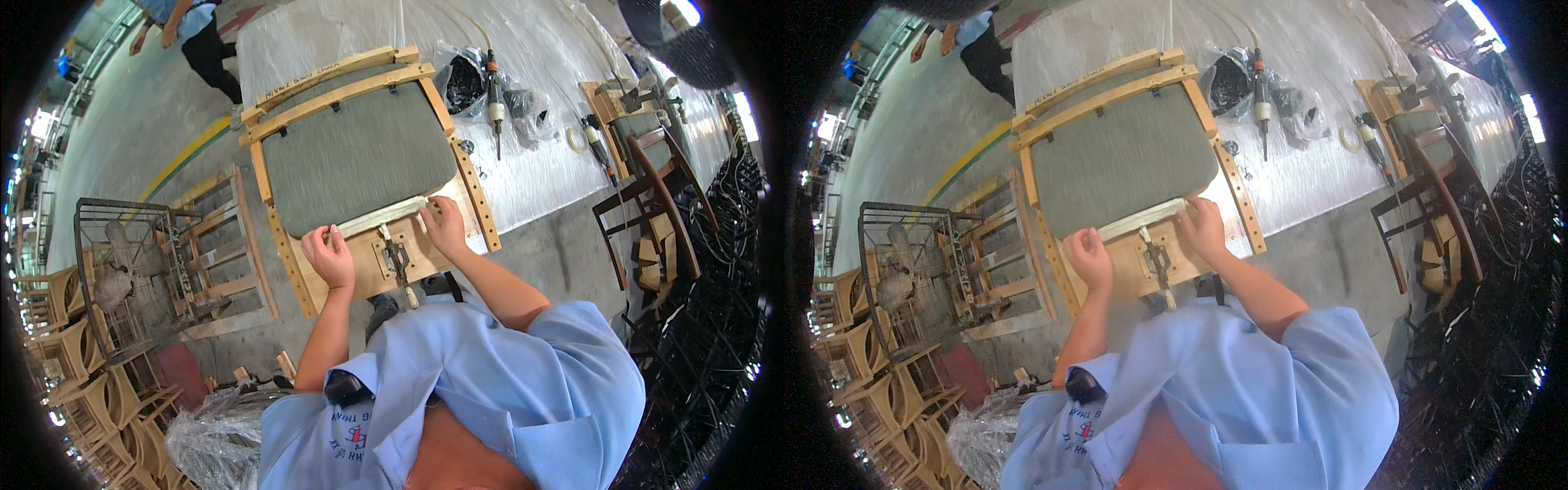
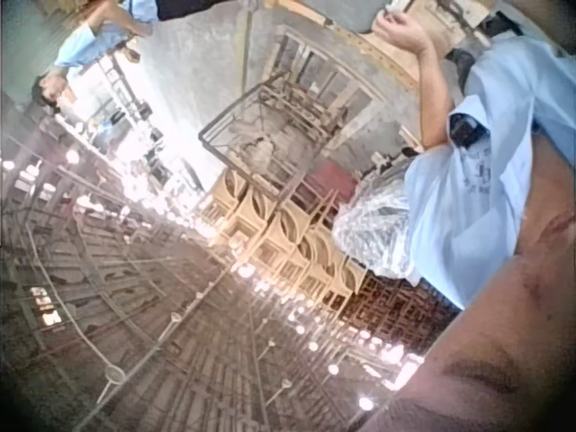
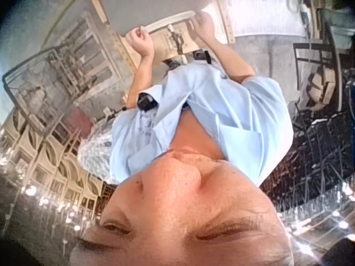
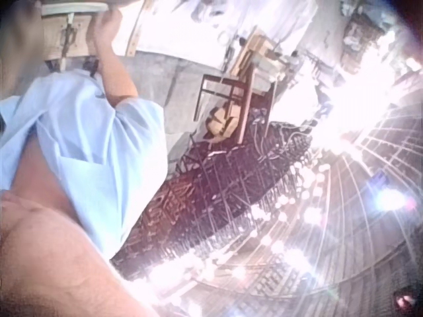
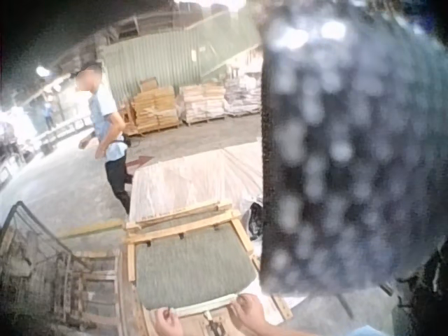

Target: The person attaches a fabric seat cushion to a wooden chair frame using a power screwdriver. They position the cushion, drive screws into the frame, and repeat the process for another chair.

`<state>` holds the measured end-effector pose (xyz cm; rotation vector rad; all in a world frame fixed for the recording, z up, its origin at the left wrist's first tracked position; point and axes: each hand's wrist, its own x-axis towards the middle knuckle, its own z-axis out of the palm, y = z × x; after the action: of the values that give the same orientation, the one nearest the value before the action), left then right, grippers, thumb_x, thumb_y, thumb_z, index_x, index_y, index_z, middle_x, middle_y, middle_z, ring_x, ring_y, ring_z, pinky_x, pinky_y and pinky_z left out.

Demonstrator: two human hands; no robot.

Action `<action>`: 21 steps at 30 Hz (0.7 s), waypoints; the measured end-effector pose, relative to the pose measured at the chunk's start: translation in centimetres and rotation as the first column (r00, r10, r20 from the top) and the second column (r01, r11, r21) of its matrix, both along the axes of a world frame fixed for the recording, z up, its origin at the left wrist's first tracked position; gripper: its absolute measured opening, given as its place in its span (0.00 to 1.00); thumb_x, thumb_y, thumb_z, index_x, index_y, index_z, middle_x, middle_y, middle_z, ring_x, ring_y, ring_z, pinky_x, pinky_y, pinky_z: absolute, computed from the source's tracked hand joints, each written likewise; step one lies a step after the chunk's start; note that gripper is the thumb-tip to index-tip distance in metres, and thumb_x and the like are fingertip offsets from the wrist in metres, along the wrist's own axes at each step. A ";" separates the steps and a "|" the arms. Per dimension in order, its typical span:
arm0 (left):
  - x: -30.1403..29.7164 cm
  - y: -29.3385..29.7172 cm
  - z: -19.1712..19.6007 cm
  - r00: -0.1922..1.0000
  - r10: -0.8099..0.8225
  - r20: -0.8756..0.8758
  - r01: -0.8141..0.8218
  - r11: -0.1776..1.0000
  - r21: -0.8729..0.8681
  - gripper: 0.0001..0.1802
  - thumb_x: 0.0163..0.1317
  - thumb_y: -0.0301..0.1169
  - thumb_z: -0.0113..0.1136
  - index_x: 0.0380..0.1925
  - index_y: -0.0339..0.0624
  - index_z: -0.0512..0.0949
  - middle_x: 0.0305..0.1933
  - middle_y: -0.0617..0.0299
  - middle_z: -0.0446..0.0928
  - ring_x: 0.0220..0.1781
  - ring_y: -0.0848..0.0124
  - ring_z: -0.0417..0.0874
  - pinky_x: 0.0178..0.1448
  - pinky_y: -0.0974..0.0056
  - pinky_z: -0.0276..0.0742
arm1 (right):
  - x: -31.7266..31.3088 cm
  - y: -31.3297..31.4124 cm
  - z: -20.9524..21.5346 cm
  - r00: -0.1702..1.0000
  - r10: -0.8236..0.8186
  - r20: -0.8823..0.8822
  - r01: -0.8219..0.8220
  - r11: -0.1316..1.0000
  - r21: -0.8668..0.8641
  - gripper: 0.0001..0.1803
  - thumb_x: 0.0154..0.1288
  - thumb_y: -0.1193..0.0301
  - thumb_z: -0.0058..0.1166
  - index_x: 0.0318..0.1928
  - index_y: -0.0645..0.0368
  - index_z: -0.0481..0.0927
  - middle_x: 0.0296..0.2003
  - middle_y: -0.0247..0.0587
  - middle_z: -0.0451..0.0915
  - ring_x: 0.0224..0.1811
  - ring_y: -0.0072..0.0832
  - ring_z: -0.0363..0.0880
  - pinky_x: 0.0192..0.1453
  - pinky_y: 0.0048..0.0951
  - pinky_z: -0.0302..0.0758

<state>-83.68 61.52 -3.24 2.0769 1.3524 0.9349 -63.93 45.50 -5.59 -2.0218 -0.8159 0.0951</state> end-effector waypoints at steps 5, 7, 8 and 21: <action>5.7 4.8 4.6 0.953 -0.284 -0.104 0.300 0.932 0.203 0.15 0.67 0.36 0.64 0.48 0.38 0.78 0.54 0.49 0.74 0.61 0.47 0.72 0.65 0.44 0.67 | -2.7 -3.6 1.7 0.946 0.316 -0.077 -0.317 0.948 -0.009 0.08 0.64 0.73 0.63 0.40 0.63 0.81 0.40 0.52 0.81 0.46 0.50 0.78 0.53 0.45 0.76; 9.2 7.2 4.6 0.906 -0.386 -0.175 0.415 0.891 0.185 0.19 0.68 0.39 0.63 0.51 0.39 0.77 0.58 0.48 0.73 0.66 0.46 0.69 0.69 0.44 0.65 | -4.8 -5.7 2.1 0.869 0.444 -0.217 -0.449 0.893 0.029 0.07 0.64 0.74 0.62 0.41 0.63 0.81 0.43 0.51 0.81 0.47 0.47 0.79 0.52 0.42 0.77; 10.8 8.2 3.9 0.881 -0.420 -0.217 0.459 0.869 0.183 0.21 0.69 0.42 0.62 0.54 0.39 0.77 0.61 0.47 0.72 0.69 0.44 0.67 0.72 0.43 0.63 | -5.8 -6.6 2.5 0.811 0.496 -0.312 -0.506 0.861 0.054 0.07 0.65 0.74 0.62 0.42 0.63 0.81 0.46 0.51 0.81 0.46 0.44 0.80 0.52 0.39 0.77; 14.5 10.5 -0.1 0.737 -0.473 -0.483 0.595 0.793 0.133 0.28 0.71 0.46 0.55 0.64 0.42 0.72 0.76 0.44 0.61 0.78 0.40 0.56 0.80 0.36 0.49 | -15.5 -3.3 4.4 0.979 0.063 -0.192 -0.005 0.958 0.286 0.19 0.77 0.61 0.42 0.36 0.63 0.77 0.45 0.50 0.82 0.47 0.47 0.76 0.55 0.44 0.72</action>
<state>-69.22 71.97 -3.31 2.8021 0.7083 0.4374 -79.46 42.19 -1.22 -1.6966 -0.6941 0.1865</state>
